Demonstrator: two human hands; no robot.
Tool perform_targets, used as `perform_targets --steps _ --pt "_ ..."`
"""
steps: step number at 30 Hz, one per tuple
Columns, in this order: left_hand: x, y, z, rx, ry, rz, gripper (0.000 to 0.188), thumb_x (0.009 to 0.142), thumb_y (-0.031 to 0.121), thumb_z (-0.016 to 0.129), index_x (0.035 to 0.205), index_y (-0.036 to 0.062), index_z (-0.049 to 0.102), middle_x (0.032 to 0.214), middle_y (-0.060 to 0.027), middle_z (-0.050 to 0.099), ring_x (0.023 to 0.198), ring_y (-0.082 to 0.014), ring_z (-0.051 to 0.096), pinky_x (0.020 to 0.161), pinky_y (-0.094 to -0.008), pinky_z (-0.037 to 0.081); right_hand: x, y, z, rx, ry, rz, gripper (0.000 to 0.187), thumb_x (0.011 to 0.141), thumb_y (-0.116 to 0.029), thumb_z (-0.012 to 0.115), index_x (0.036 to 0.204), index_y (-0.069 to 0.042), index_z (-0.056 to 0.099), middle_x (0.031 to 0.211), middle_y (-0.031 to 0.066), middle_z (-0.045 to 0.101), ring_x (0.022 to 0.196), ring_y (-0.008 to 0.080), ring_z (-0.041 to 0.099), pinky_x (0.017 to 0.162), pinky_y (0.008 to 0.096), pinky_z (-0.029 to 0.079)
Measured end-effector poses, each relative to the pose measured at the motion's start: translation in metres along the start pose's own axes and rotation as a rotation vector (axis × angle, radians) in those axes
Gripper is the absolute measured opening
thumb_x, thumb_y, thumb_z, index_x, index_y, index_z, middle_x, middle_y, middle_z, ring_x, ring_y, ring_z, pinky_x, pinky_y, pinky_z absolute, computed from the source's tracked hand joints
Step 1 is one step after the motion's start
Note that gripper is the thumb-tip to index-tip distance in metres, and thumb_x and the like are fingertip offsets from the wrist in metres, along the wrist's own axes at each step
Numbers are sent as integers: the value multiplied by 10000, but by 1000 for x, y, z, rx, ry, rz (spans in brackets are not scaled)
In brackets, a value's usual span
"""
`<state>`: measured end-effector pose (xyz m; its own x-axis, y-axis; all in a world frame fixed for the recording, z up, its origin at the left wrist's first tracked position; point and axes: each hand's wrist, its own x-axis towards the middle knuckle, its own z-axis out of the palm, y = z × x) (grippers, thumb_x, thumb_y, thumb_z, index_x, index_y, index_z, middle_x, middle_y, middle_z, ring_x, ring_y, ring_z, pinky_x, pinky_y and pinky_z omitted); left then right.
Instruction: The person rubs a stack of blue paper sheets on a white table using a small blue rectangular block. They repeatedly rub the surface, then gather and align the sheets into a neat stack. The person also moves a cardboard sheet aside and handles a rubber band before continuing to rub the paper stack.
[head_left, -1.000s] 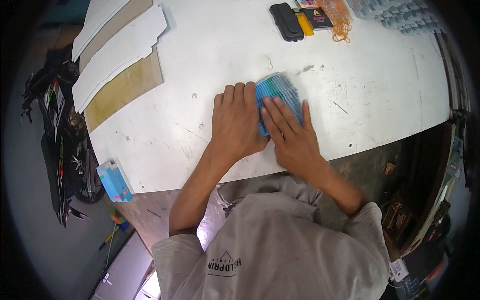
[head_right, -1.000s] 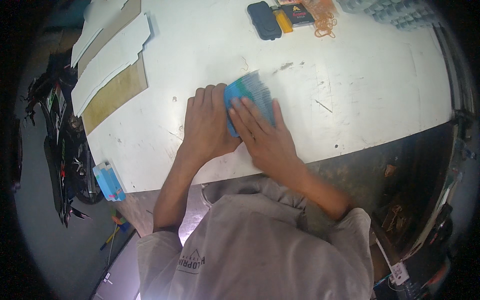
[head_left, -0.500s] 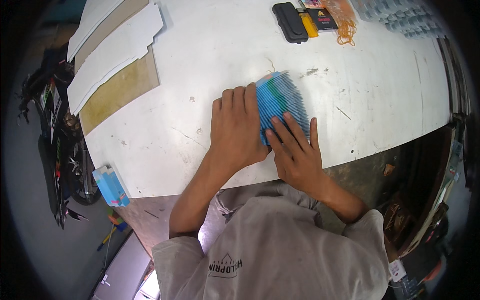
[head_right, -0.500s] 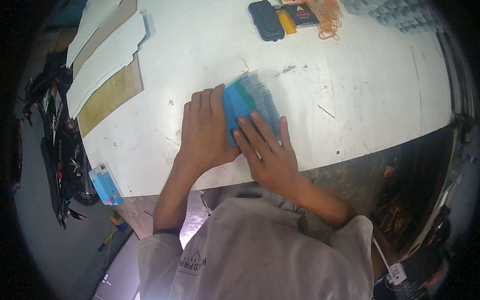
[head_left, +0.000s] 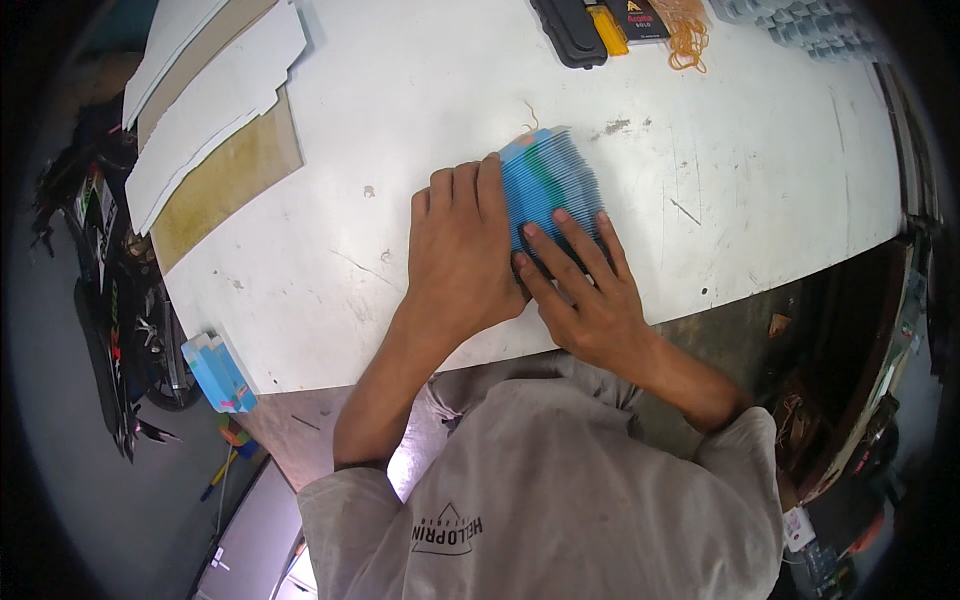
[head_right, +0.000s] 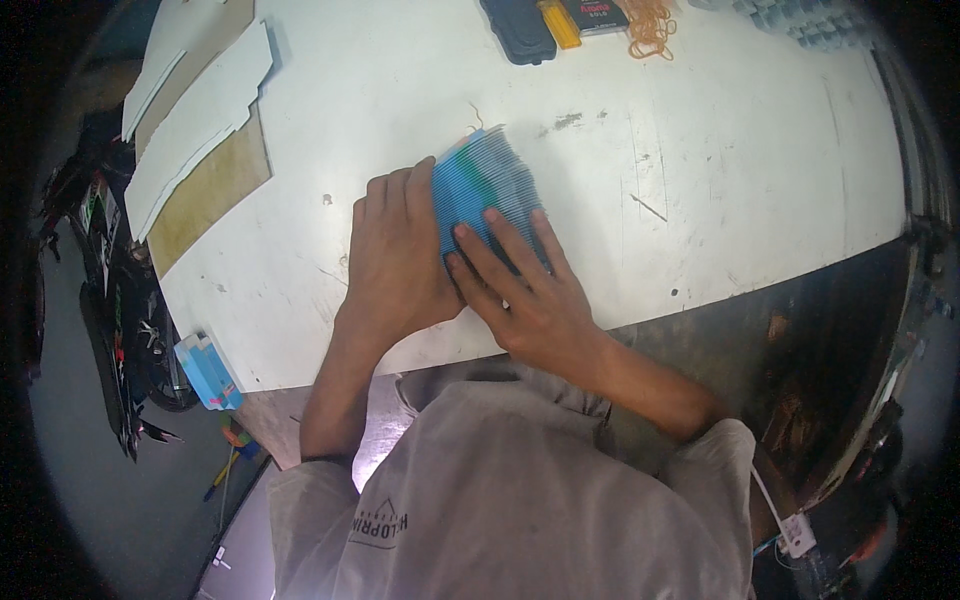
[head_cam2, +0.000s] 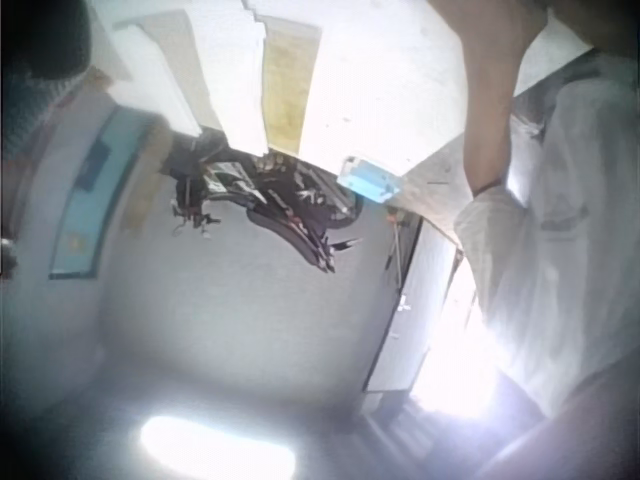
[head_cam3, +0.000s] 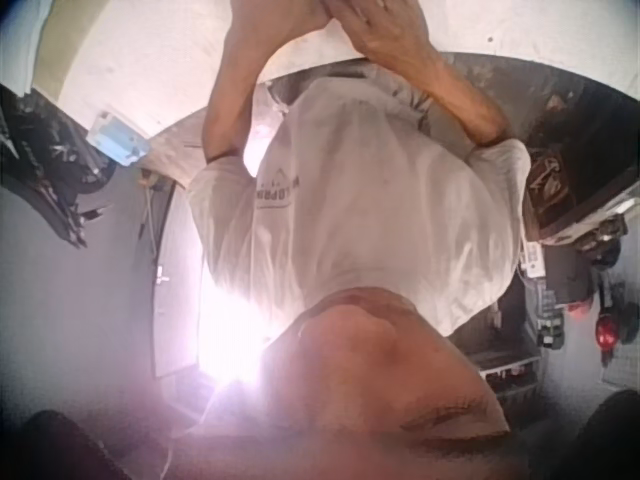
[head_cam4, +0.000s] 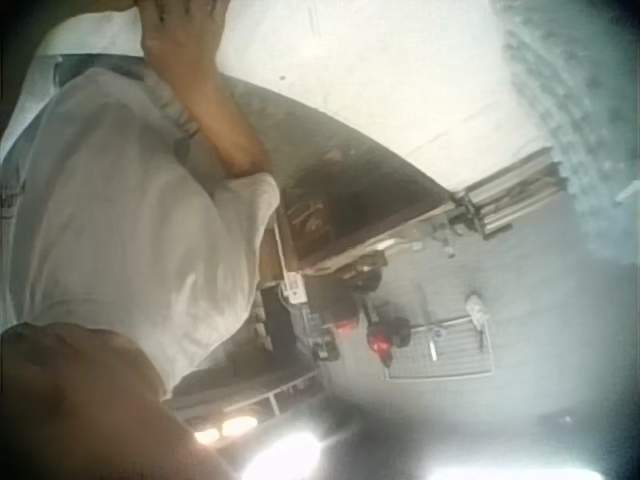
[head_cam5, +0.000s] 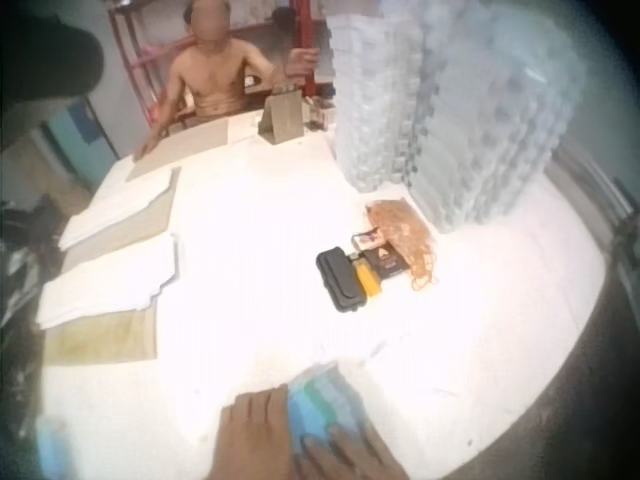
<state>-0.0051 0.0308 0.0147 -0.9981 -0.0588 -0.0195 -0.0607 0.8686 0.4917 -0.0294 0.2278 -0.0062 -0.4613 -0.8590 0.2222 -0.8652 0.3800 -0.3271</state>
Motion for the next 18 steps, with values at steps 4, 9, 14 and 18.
perform_targets --steps 4,9,14,18 --pt "1 -3 -6 36 -77 24 1024 584 231 916 1420 -122 440 1273 -245 577 1178 -396 530 981 -475 441 0 4 -4 21 -14 -18 447 919 -166 654 1355 -71 670 1561 140 520 1497 389 420 1209 666 316" --pt "22 -39 -46 -237 -363 45 1209 497 419 1026 1490 -6 482 1463 -216 568 1353 -397 527 1150 -501 426 0 16 -3 -27 4 -93 417 959 -168 632 1362 -69 665 1544 134 535 1471 378 448 1187 645 361" --pt "42 -59 -47 -429 -440 54 922 602 219 996 1412 73 581 1304 -163 699 1269 -376 644 1090 -525 516 6 22 -3 -71 28 -133 430 967 -166 616 1382 -60 655 1491 107 571 1387 340 517 1156 599 409" --pt "45 -58 -49 -393 -450 56 832 630 174 979 1368 73 608 1266 -154 717 1248 -364 664 1065 -557 546 10 22 -5 -89 8 -113 454 948 -151 626 1391 -53 651 1443 93 589 1343 314 530 1157 574 398"
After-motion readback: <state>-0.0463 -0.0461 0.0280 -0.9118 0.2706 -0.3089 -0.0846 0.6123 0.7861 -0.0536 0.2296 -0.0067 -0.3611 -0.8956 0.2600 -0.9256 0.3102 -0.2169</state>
